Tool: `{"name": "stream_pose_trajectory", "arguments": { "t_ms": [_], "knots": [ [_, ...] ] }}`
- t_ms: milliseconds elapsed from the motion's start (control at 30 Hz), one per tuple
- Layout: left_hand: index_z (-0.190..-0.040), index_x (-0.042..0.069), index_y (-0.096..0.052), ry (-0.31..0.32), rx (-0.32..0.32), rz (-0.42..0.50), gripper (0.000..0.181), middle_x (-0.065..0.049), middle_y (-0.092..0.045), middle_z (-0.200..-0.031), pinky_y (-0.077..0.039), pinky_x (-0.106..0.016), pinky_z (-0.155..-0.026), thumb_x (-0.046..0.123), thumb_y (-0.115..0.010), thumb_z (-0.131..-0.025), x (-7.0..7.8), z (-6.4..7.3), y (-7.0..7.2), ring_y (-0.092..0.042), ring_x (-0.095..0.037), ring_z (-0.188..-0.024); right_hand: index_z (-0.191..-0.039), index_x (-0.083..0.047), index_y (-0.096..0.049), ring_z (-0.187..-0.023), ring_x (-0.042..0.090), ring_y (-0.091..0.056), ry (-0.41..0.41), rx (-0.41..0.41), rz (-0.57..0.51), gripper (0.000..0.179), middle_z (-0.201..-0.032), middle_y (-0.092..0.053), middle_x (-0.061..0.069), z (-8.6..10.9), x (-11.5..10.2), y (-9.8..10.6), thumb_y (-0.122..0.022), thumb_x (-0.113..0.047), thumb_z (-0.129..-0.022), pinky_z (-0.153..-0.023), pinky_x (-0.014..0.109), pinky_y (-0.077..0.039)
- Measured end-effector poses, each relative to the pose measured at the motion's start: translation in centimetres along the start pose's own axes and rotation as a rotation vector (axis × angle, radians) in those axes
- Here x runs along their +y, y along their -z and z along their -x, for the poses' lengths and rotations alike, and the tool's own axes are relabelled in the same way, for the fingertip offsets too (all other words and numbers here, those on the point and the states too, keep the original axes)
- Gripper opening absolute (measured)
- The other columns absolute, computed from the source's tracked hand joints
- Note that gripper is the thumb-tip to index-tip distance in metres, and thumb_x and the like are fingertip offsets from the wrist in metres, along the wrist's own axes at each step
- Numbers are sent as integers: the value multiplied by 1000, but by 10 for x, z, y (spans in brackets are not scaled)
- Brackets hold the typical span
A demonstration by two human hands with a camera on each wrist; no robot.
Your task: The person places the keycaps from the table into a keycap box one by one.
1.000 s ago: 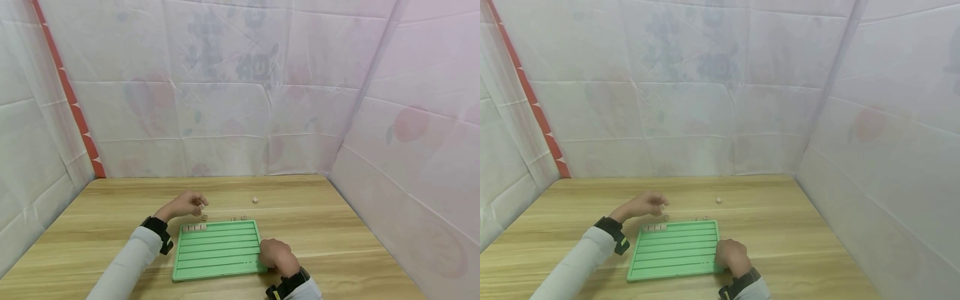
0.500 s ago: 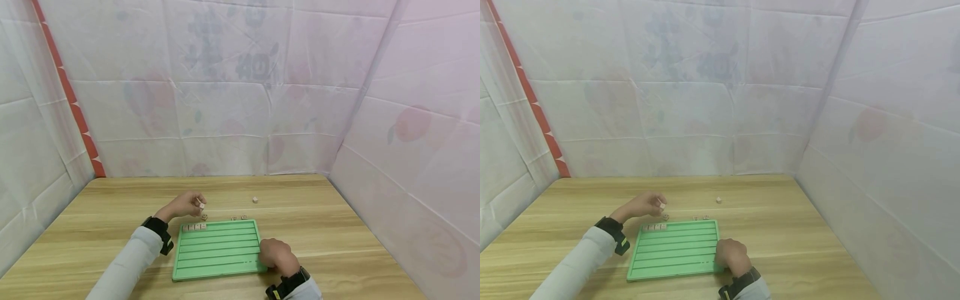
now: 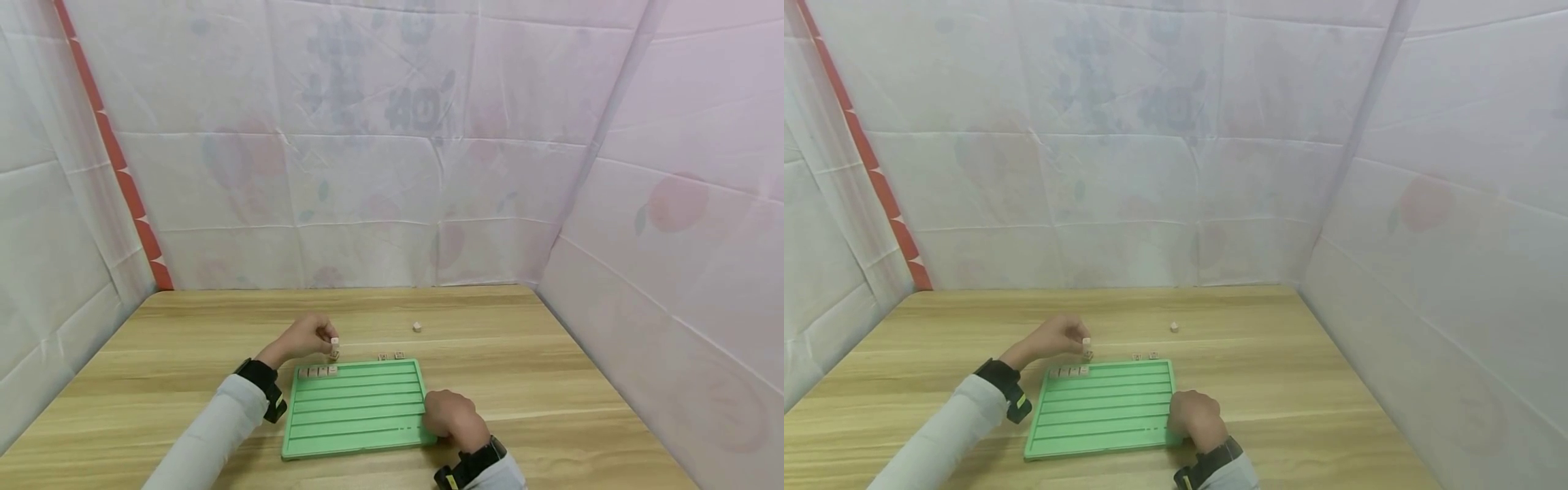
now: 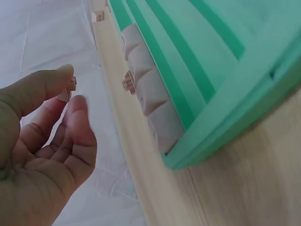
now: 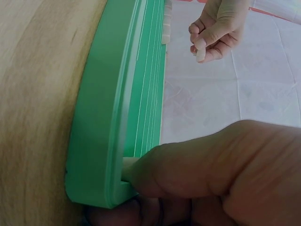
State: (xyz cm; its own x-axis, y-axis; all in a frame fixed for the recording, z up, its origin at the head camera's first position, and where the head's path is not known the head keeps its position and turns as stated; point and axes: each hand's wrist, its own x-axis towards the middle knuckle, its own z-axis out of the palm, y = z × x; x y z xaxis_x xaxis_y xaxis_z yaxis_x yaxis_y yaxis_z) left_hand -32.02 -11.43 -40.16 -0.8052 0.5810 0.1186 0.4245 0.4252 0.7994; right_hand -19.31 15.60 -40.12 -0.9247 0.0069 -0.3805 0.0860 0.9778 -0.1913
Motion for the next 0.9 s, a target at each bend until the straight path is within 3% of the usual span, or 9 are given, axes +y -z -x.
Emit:
{"name": "stream_pose_trajectory", "arguments": {
  "t_ms": [433,667,900],
  "knots": [
    [-91,-1,-68,65,81,17,15,-2,-63,-79,-50,-34,-67,-1,-72,-76,1,0,-5,-60,-17,-74,-66,-6,-55,-51,17,-43,24,11,19,19,-61,-49,6,2,1,-1,-53,-1,-85,-46,28,-34],
    [-93,-5,-69,44,69,9,16,-6,-65,-81,-50,-34,-67,-2,-71,-77,0,0,-7,-60,-17,-72,-68,-5,-56,-51,17,-43,20,-1,15,18,-61,-49,6,1,1,-1,-54,-2,-85,-47,28,-33],
    [-89,-3,-71,35,48,-85,12,-1,-64,-76,-50,-32,-62,-3,-70,-77,5,0,-14,-58,-15,-69,-68,-5,-56,-51,17,-43,23,-2,13,18,-61,-49,6,1,1,0,-54,-2,-85,-47,28,-34]
  ]
}}
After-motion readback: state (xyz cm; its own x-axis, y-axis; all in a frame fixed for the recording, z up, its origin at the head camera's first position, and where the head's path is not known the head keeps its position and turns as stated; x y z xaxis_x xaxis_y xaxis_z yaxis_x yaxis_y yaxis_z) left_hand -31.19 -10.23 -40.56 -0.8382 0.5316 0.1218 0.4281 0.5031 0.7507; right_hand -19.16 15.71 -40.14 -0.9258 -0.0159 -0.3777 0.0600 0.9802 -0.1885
